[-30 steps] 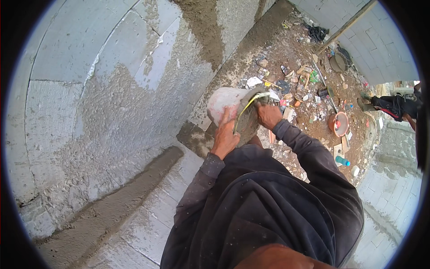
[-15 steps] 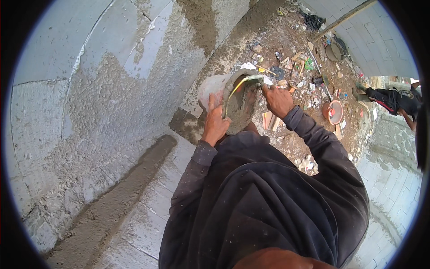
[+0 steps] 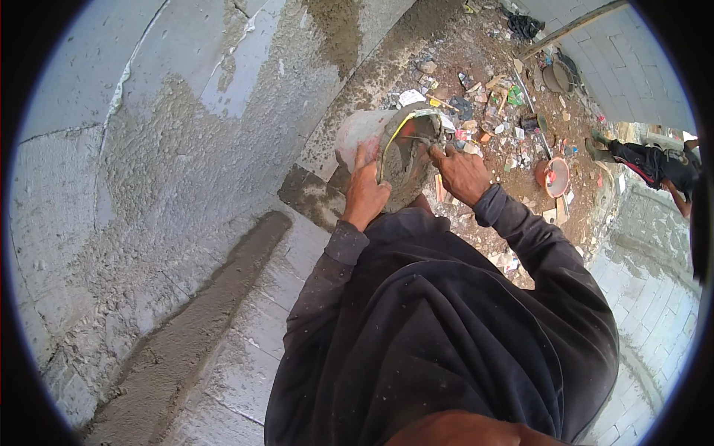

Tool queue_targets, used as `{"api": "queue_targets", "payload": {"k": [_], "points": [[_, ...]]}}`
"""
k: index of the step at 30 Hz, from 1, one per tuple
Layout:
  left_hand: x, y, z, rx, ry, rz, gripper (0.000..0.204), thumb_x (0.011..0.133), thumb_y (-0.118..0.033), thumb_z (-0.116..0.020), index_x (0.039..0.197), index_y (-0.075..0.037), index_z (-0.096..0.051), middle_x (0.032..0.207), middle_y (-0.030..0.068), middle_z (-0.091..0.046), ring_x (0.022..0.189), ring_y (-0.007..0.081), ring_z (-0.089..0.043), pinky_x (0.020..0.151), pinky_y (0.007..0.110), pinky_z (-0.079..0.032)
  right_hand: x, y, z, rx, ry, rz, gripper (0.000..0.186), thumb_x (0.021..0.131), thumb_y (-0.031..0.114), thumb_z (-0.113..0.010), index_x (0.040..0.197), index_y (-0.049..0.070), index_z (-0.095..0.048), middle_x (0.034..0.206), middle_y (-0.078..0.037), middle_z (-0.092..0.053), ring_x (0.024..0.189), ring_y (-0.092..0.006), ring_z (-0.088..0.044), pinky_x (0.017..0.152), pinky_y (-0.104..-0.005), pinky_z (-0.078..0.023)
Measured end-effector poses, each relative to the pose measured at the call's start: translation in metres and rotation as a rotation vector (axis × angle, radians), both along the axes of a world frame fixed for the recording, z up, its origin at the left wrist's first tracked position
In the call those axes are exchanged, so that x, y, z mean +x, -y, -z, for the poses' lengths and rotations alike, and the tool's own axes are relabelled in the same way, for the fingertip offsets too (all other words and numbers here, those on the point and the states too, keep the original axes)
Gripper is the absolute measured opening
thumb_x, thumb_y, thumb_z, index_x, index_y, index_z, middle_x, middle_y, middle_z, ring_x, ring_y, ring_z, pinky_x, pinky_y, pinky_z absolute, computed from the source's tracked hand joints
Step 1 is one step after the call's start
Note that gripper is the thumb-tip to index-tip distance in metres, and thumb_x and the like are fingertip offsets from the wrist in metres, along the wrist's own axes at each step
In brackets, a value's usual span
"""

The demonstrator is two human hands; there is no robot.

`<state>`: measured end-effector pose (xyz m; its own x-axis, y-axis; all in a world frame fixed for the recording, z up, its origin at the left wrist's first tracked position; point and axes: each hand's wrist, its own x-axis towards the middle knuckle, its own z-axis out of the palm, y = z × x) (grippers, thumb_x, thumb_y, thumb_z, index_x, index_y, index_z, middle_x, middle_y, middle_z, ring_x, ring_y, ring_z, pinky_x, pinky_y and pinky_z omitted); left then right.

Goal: The person smooths mortar on a wall using a wooden float, then scoops mortar from a bucket using a trowel and applies it onto the wall.

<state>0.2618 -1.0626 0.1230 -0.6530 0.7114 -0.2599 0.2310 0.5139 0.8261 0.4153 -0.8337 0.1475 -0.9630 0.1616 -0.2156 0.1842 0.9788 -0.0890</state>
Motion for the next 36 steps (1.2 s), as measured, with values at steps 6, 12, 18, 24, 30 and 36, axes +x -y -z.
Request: {"api": "queue_targets", "payload": {"k": [6,12,18,24,30,36], "points": [[0.001,0.003,0.009,0.024,-0.004,0.006,0.05,0.082,-0.004,-0.073,0.132,-0.002,-0.073,0.174,0.0347,-0.026,0.155,0.0479,-0.04,0.12,0.05,-0.044,0.027,0.014,0.131,-0.554,0.037,0.107,0.032,0.102,0.021,-0.06,0.131,0.009,-0.065,0.093,-0.017,-0.072,0.08,-0.0347,-0.074,0.072,-0.0466,-0.058],[-0.002,0.011,0.003,0.018,0.048,0.004,0.059,0.08,-0.002,-0.071,0.138,-0.007,-0.073,0.177,0.0258,-0.029,0.164,0.041,-0.03,0.12,0.045,-0.045,-0.005,0.028,0.096,-0.814,-0.175,0.022,0.026,0.105,0.027,-0.062,0.122,0.009,-0.072,0.088,-0.021,-0.073,0.082,-0.0367,-0.077,0.07,-0.0498,-0.06],[-0.004,-0.002,-0.018,0.013,-0.013,0.06,0.063,0.08,-0.001,-0.072,0.143,-0.006,-0.069,0.177,0.0247,-0.028,0.163,0.0419,-0.03,0.123,0.045,-0.042,-0.05,0.005,0.01,-0.257,-0.067,0.232,0.038,0.094,0.019,-0.068,0.131,0.008,-0.065,0.103,-0.017,-0.071,0.083,-0.0379,-0.075,0.072,-0.0489,-0.061],[-0.01,-0.011,-0.008,-0.024,-0.112,0.136,0.059,0.08,0.0,-0.073,0.139,-0.002,-0.069,0.174,0.0327,-0.027,0.151,0.0498,-0.045,0.116,0.05,-0.048,-0.013,0.052,0.046,-0.169,-0.08,-0.096,0.045,0.09,0.014,-0.066,0.135,0.012,-0.062,0.113,-0.013,-0.07,0.1,-0.0329,-0.074,0.078,-0.0449,-0.059],[-0.013,-0.024,-0.023,-0.001,-0.102,0.134,0.059,0.08,0.001,-0.072,0.139,-0.006,-0.07,0.174,0.0341,-0.027,0.152,0.0493,-0.044,0.116,0.05,-0.048,-0.012,0.001,0.089,-0.218,-0.116,0.349,0.032,0.095,0.019,-0.064,0.125,0.006,-0.063,0.09,-0.019,-0.072,0.077,-0.0415,-0.077,0.061,-0.0537,-0.059],[-0.016,-0.028,-0.03,-0.01,-0.006,0.144,0.062,0.081,0.004,-0.072,0.142,-0.005,-0.07,0.176,0.0331,-0.022,0.163,0.0451,-0.029,0.124,0.047,-0.04,-0.006,-0.007,0.028,-0.21,0.052,-0.031,0.036,0.094,0.02,-0.065,0.127,0.008,-0.068,0.086,-0.018,-0.075,0.078,-0.0373,-0.078,0.062,-0.0489,-0.057]]}}
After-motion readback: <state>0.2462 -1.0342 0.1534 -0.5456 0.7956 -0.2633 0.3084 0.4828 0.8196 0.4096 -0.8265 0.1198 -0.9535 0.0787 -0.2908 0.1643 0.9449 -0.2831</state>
